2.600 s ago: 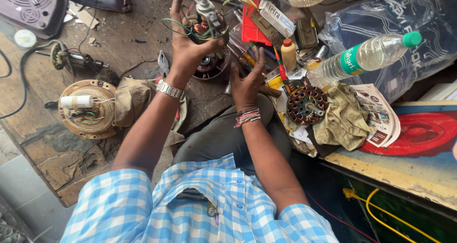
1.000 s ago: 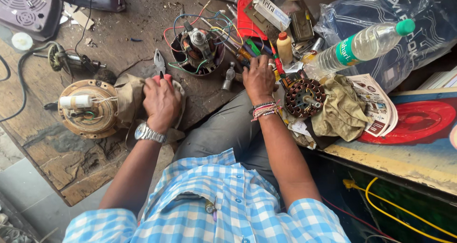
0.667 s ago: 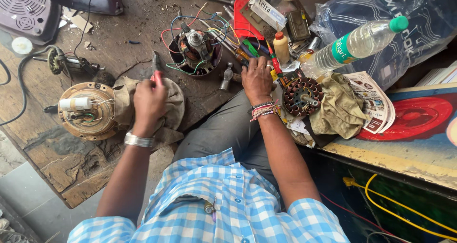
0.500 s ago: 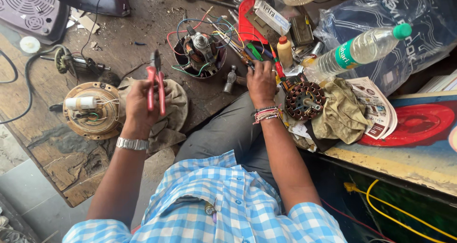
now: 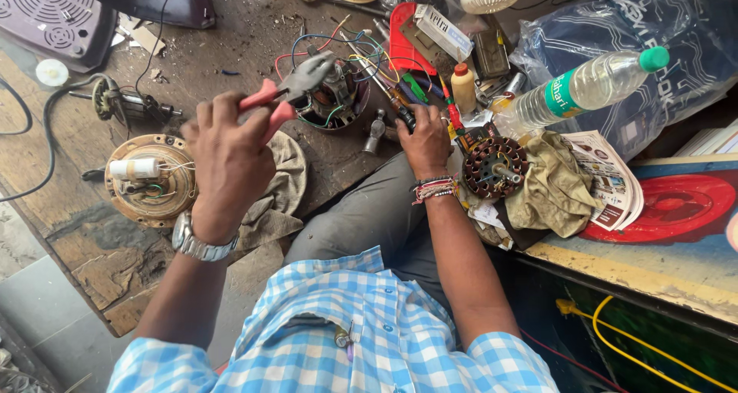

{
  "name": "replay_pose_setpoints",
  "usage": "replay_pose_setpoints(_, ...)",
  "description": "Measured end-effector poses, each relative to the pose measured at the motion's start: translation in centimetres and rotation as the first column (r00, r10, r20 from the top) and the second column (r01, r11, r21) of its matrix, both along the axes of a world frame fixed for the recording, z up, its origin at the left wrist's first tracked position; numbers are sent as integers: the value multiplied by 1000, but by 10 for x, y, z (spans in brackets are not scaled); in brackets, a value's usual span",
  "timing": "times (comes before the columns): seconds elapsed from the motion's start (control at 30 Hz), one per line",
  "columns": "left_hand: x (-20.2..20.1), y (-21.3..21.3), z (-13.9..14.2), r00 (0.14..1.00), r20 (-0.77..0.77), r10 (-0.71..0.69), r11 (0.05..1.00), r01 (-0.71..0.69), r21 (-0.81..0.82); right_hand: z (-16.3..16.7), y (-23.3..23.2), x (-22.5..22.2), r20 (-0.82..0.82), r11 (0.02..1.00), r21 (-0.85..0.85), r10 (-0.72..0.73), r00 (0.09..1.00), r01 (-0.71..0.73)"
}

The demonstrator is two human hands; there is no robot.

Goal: The person uses pliers and a screwdriver to adjust and tighten components inside an electric motor housing. They repeatedly reposition the motor, cut or trim wires, and manipulate internal parts while seated on the floor.

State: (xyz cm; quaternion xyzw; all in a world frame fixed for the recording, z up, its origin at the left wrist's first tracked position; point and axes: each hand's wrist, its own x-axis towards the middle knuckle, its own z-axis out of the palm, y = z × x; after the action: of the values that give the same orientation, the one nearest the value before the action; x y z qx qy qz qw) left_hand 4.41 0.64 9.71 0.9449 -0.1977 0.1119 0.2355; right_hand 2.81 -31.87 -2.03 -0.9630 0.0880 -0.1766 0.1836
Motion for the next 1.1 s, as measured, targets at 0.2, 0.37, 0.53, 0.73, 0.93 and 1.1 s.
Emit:
replay_pose_setpoints(0.2,14,-12,5,997,68,43,977,-56,206,0,-1,-1,21,1000,-1,-11,1000,11)
replay_pose_setpoints(0.37,19,-10,0,999,29,26,981,-31,191,-1,-2,-1,27,1000,-20,-8,1000,9)
replay_pose_setpoints(0.53,22,-9,-2,1000,19,4,971,-8,241,-2,-3,-3,10,1000,9,-18,1000,18)
replay_pose_setpoints(0.73,24,-8,0,997,70,-18,935,-8,354,-2,-2,-3,-1,1000,10,-28,1000,28)
replay_pose_setpoints(0.93,24,-10,9,999,28,-36,946,25,323,-4,-9,-10,64,985,167,-61,996,49)
replay_pose_setpoints(1.1,20,-16,12,998,31,-46,943,34,332,23,-25,-23,186,767,638,-240,953,68)
